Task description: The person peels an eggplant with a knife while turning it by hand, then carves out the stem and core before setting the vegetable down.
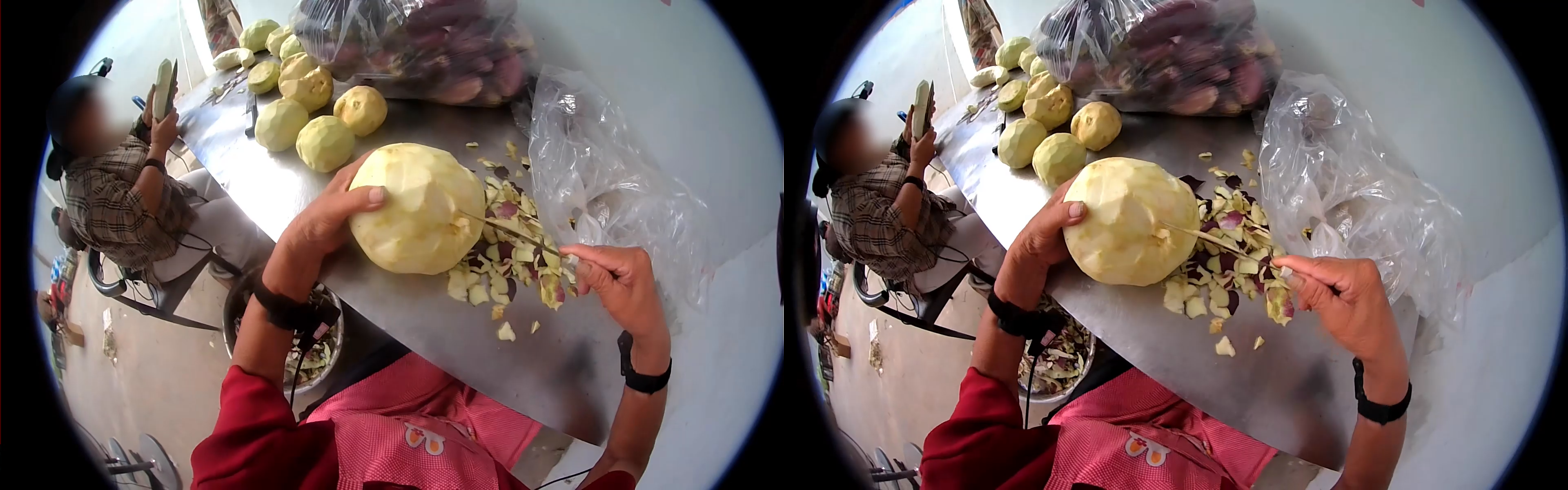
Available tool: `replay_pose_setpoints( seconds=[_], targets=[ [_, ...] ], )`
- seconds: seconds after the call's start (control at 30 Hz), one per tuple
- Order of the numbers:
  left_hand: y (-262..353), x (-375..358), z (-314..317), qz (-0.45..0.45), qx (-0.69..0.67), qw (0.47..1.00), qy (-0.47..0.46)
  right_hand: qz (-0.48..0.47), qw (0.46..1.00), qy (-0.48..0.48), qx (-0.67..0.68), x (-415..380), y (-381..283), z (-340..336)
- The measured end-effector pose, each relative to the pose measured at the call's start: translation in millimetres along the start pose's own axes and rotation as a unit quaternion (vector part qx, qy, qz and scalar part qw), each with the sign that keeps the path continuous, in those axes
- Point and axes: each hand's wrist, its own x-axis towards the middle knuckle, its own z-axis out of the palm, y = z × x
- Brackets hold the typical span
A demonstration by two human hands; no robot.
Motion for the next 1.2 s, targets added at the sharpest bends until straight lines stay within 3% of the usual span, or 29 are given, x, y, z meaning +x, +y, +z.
replay_pose_setpoints(
  seconds=[0.23,0.37,0.47,0.53,0.73,0.8,0.83,0.9,1.13,1.2],
  targets=[
    [2.7,0.6,4.4,0.005,0.028,1.0,0.014,0.061,0.993,-0.09,0.036,25.5,4.3,-6.7],
    [1.1,1.3,5.0,0.013,0.031,0.999,0.016,0.057,0.994,-0.084,0.042,27.0,12.1,-1.4],
    [1.3,1.3,8.6,0.022,0.03,0.999,0.025,0.111,0.985,-0.082,0.108,13.8,15.9,13.1],
    [-0.4,0.5,11.0,0.023,0.024,0.999,0.031,0.138,0.977,-0.054,0.157,-0.9,13.6,26.7],
    [-3.0,3.2,16.3,0.045,0.029,0.997,0.056,0.134,0.988,0.026,0.071,-33.7,-16.8,60.0],
    [0.3,5.0,23.2,0.095,0.134,0.981,0.107,0.093,0.992,0.078,0.037,-41.7,-20.1,77.1],
    [-1.9,6.9,25.6,0.096,0.136,0.981,0.105,0.021,0.993,0.119,-0.009,-42.0,-8.8,87.8],
    [-7.3,12.9,27.7,0.126,0.152,0.968,0.153,0.038,0.992,0.121,-0.014,-34.9,-8.8,79.7],
    [-4.5,1.3,30.4,0.109,0.139,0.971,0.162,0.049,0.989,0.137,0.032,-33.2,-1.3,68.6],
    [-5.1,-1.4,27.7,0.095,0.069,0.977,0.177,0.048,0.986,0.155,0.05,-35.1,-0.3,70.2]
  ],
)
